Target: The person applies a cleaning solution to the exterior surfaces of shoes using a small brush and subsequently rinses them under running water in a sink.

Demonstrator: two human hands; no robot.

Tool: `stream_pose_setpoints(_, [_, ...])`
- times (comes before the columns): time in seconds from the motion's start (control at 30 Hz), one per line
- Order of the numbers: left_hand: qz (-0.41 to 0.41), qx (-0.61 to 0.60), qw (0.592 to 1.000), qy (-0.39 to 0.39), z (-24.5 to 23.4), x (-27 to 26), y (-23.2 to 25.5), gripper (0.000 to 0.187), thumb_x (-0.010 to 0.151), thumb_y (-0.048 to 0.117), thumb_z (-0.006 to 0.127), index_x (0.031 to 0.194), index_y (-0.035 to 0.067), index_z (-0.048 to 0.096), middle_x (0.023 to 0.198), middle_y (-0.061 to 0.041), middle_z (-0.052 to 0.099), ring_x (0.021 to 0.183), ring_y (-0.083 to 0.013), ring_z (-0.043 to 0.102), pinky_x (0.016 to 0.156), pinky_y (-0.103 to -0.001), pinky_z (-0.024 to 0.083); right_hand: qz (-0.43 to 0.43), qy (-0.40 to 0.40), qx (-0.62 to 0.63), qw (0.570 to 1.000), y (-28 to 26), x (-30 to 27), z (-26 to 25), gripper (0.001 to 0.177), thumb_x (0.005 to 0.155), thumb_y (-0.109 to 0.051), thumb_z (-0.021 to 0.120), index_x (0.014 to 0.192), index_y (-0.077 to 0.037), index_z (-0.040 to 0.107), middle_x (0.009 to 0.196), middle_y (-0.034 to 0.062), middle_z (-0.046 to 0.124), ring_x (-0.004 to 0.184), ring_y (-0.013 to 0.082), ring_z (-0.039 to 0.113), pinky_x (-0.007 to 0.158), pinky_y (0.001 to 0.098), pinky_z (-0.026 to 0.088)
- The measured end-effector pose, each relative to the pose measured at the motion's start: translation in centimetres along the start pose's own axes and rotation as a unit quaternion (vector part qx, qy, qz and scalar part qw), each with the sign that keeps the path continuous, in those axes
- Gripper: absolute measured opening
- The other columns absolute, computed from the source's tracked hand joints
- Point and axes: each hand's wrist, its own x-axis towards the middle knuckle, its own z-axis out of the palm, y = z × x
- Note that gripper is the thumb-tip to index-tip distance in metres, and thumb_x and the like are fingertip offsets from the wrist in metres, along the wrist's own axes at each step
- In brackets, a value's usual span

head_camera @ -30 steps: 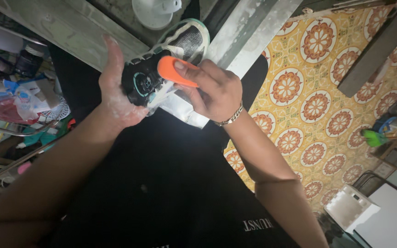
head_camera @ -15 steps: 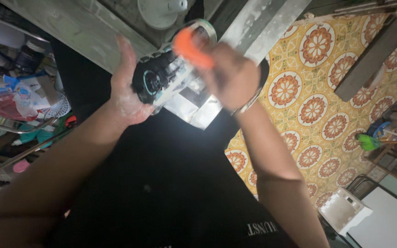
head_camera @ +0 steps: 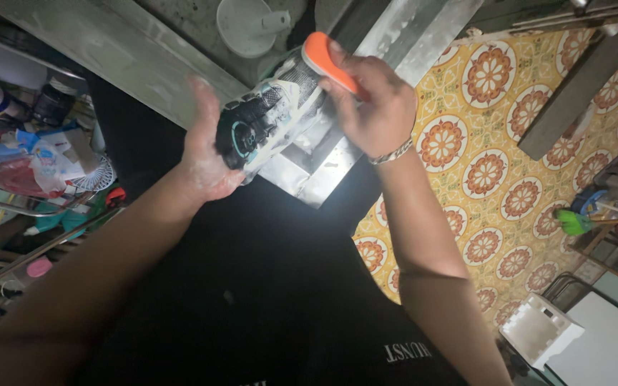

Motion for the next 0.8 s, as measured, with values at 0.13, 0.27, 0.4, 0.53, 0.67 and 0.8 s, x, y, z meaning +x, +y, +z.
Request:
stream_pose_setpoints(0.13, [0.014,0.013,0.999,0.026,0.0,-0.4,0.0,0.1,0.104,0.075,0.033,0.163,-0.006,0.037,0.155,-0.018,0.051,0.141,-0.0273,0.051,0.12,-0.045,0.04,0.016,-0.031,0.046,0.998,-2.3,-1.9,1.2,0.027,0.097,-0.018,0.079,0.121,-0.007,0.072,0.093,0.01,0.075,0.079,0.0229,0.077,0.069,0.0335,0.062])
stream_pose_setpoints(0.27, [-0.016,-0.044,0.999,-0.012,0.3,0.4,0.1,0.1,0.096,0.074,0.031,0.158,-0.005,0.039,0.155,-0.017,0.052,0.144,-0.0275,0.053,0.126,-0.043,0.039,0.045,0.034,0.008,0.998,1.3,-1.0,0.2,0.026,0.099,-0.012,0.076,0.124,-0.005,0.07,0.093,0.0103,0.075,0.08,0.0209,0.078,0.071,0.0322,0.063])
stream_pose_setpoints(0.4, [-0.017,-0.023,1.0,-0.009,0.1,-0.2,0.0,0.097,0.102,0.072,0.033,0.159,-0.006,0.039,0.155,-0.018,0.052,0.143,-0.0277,0.052,0.126,-0.044,0.037,0.069,0.04,-0.037,0.996,0.5,-2.4,1.2,0.019,0.102,-0.013,0.077,0.119,-0.009,0.071,0.097,0.0114,0.076,0.084,0.022,0.078,0.073,0.0312,0.062])
stream_pose_setpoints(0.53, [-0.018,-0.015,0.999,0.022,-0.6,-0.2,-0.3,0.091,0.099,0.069,0.032,0.154,-0.004,0.042,0.152,-0.016,0.053,0.141,-0.0257,0.056,0.123,-0.041,0.042,0.007,0.029,0.013,0.999,1.6,-2.1,1.1,0.024,0.099,-0.016,0.08,0.12,-0.009,0.073,0.089,0.012,0.072,0.077,0.0236,0.076,0.07,0.032,0.06])
stream_pose_setpoints(0.67, [-0.013,-0.015,0.999,-0.028,-1.8,-0.4,-0.5,0.091,0.11,0.07,0.033,0.154,-0.009,0.045,0.146,-0.021,0.057,0.135,-0.0273,0.058,0.111,-0.04,0.045,0.046,0.04,-0.043,0.997,1.2,-2.2,1.1,0.026,0.098,-0.015,0.077,0.121,-0.005,0.071,0.096,0.0162,0.075,0.078,0.0243,0.077,0.069,0.031,0.062])
stream_pose_setpoints(0.8, [-0.031,-0.039,0.999,-0.006,-1.1,-0.1,-0.3,0.087,0.109,0.068,0.032,0.154,-0.006,0.043,0.149,-0.019,0.056,0.133,-0.0257,0.059,0.112,-0.039,0.047,-0.004,0.007,-0.064,0.998,0.5,-2.8,1.0,0.034,0.089,-0.024,0.086,0.119,-0.009,0.078,0.077,0.0128,0.071,0.063,0.0268,0.071,0.06,0.0368,0.058])
